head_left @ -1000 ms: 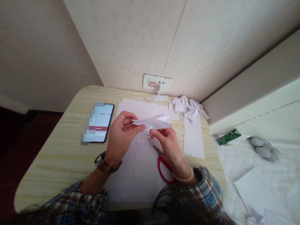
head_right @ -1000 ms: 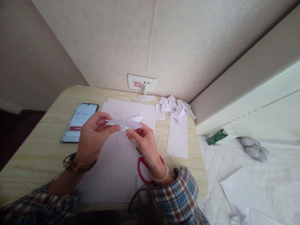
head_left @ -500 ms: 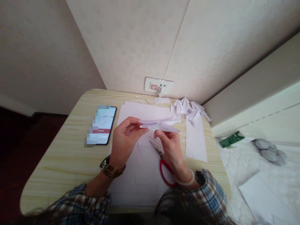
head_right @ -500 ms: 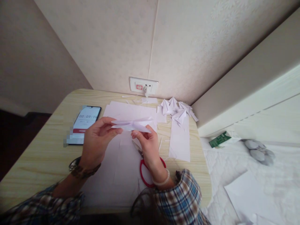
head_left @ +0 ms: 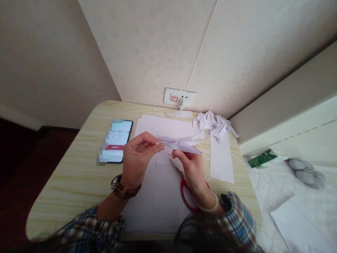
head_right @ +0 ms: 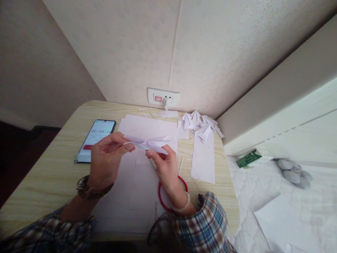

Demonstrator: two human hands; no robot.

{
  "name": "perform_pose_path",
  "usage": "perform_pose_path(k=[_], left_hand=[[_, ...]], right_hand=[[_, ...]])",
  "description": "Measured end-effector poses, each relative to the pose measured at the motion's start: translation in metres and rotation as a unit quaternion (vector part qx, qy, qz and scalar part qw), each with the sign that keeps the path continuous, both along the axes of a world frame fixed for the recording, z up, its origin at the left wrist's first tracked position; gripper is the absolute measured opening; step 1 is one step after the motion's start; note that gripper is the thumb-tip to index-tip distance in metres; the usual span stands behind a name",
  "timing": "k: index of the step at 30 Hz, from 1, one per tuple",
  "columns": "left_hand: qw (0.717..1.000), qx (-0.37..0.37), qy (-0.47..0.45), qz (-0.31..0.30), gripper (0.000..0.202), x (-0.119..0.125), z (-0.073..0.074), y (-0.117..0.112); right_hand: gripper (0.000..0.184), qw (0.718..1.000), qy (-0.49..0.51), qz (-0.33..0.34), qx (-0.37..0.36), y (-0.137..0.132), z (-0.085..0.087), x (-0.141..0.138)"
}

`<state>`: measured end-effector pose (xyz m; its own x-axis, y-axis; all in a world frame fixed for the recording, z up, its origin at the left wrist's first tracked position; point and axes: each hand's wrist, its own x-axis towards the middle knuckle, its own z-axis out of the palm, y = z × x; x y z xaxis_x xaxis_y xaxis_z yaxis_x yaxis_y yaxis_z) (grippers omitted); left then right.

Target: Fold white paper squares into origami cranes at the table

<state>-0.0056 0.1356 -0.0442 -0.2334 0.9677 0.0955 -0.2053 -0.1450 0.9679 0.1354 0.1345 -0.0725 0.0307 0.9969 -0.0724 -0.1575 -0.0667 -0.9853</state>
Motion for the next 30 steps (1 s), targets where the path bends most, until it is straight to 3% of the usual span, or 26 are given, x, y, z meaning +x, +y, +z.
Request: perform_pose_path(k=[10,15,19,24,26,28,30], left_hand=[[1.000,-0.017,-0.024,0.010,0.016,0.000,-0.001,0.002],[0.992,-0.087,-0.056,-0.069,0.039,0.004,-0.001,0.005],[0.987,-0.132,-0.054,-0.077,0.056,0.004,-0.002,0.006],[0.987,-0.144,0.013,-0.063,0.025,-0.001,0.000,0.005],[0.989,-0.123,0.066,-0.045,0.021,-0.003,0.000,0.004],[0.988,-0.117,0.095,-0.039,0.019,-0.004,0.001,0.004],[0.986,-0.129,0.097,-0.035,0.021,-0.004,0.001,0.004]], right_hand=[[0.017,1.000,0.020,0.015,-0.006,0.003,0.000,0.001],[0.021,0.999,0.024,0.020,-0.031,0.002,-0.004,0.001],[0.024,0.998,0.024,0.023,-0.045,0.001,-0.004,0.001],[0.014,0.995,0.019,0.067,-0.073,0.003,-0.001,0.001],[0.020,0.992,0.027,0.091,-0.077,0.005,0.001,0.001],[0.027,0.994,0.027,0.084,-0.059,0.006,0.004,0.002],[0.022,0.998,0.007,0.050,-0.038,0.005,0.006,0.002]])
